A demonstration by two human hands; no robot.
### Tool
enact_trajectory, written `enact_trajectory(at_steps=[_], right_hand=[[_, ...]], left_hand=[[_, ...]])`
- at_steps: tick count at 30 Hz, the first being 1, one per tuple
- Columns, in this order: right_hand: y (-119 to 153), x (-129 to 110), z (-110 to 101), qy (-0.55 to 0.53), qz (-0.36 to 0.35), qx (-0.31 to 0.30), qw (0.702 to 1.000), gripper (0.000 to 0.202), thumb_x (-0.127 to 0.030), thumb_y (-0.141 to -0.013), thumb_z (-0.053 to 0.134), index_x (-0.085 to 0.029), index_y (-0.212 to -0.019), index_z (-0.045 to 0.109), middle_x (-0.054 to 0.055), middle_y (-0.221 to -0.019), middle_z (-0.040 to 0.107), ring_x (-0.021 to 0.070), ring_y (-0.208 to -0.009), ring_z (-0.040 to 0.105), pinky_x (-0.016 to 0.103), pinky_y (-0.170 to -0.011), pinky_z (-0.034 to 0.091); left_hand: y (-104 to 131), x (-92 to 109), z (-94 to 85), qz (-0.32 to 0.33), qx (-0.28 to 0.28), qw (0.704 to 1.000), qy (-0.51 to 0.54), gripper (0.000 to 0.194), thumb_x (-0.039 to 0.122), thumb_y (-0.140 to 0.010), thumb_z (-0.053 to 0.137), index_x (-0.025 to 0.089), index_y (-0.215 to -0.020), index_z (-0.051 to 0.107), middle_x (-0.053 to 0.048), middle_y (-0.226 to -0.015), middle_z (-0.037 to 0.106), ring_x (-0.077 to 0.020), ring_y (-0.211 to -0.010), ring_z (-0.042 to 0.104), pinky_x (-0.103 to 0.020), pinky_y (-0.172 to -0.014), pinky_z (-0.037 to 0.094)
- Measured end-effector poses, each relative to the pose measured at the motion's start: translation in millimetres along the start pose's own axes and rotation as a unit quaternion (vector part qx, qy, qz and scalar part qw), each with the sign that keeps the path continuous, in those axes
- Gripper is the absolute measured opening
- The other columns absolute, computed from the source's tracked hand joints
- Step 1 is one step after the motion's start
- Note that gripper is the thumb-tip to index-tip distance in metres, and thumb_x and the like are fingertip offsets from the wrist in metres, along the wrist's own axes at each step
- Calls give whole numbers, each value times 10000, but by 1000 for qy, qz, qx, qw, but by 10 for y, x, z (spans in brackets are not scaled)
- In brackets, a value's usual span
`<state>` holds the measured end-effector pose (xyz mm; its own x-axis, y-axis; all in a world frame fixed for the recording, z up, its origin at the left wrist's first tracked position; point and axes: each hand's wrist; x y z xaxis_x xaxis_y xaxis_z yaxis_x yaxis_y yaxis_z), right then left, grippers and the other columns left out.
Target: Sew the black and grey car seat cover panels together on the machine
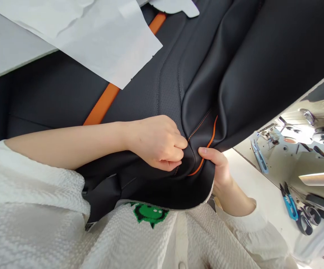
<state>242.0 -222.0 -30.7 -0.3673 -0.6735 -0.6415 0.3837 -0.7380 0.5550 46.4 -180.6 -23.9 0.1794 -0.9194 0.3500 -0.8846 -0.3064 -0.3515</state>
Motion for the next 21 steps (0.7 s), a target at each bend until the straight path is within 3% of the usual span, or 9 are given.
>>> enact_trajectory(at_steps=[7, 9, 12, 15, 17, 21], right_hand=[[0, 5, -6, 38, -16, -2, 999, 389, -244, -661, 628, -196, -1047, 648, 32, -985, 706, 298, -1056, 608, 483, -950, 487], [-15, 0, -63, 100, -54, 8, 993, 365, -252, -673, 653, -202, -1035, 651, 29, -1007, 701, 285, -1039, 614, 465, -944, 490], [-39, -48, -154, 247, -122, 28, 961, 310, -260, -695, 707, -213, -998, 658, 19, -1012, 697, 255, -997, 625, 417, -920, 502], [-81, -150, -166, 354, -150, 35, 922, 207, -285, -714, 714, -208, -900, 668, 19, -944, 705, 245, -967, 630, 399, -914, 500], [-141, -229, -119, 330, -121, 36, 936, 181, -302, -700, 711, -198, -842, 668, 24, -903, 710, 259, -970, 633, 413, -915, 502], [-333, -328, 42, 146, 37, 58, 987, 187, -335, -620, 691, -169, -699, 655, 65, -770, 712, 316, -861, 667, 479, -822, 548]], left_hand=[[12, -29, 2, -5, -20, 1000, -23, 377, 302, -827, 479, 176, -473, 455, 34, -497, 397, -83, -427, 360, -277, -467, 269], [9, 2, 69, 14, 6, 998, -57, 353, 275, -825, 479, 181, -485, 469, 28, -499, 419, -94, -428, 383, -285, -455, 269], [-13, 151, 255, 73, 43, 992, -95, 277, 188, -790, 499, 187, -514, 500, 12, -516, 473, -120, -429, 426, -294, -427, 268], [-60, 348, 474, 120, 27, 991, -56, 211, 138, -736, 526, 188, -530, 527, 0, -533, 517, -136, -425, 457, -297, -410, 290], [-99, 442, 596, 119, 30, 992, -11, 203, 146, -730, 535, 190, -532, 540, -4, -548, 544, -144, -432, 477, -304, -408, 309], [-156, 497, 740, 101, 38, 992, 61, 214, 209, -721, 548, 195, -507, 543, -3, -561, 576, -154, -465, 522, -325, -434, 358]])
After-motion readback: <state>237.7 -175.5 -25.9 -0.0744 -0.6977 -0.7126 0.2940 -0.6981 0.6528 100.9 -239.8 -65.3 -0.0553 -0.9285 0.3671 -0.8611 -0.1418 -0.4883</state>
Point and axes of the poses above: each hand's wrist, its own y-axis away from the middle knuckle, its own z-axis out of the palm, x = y × z
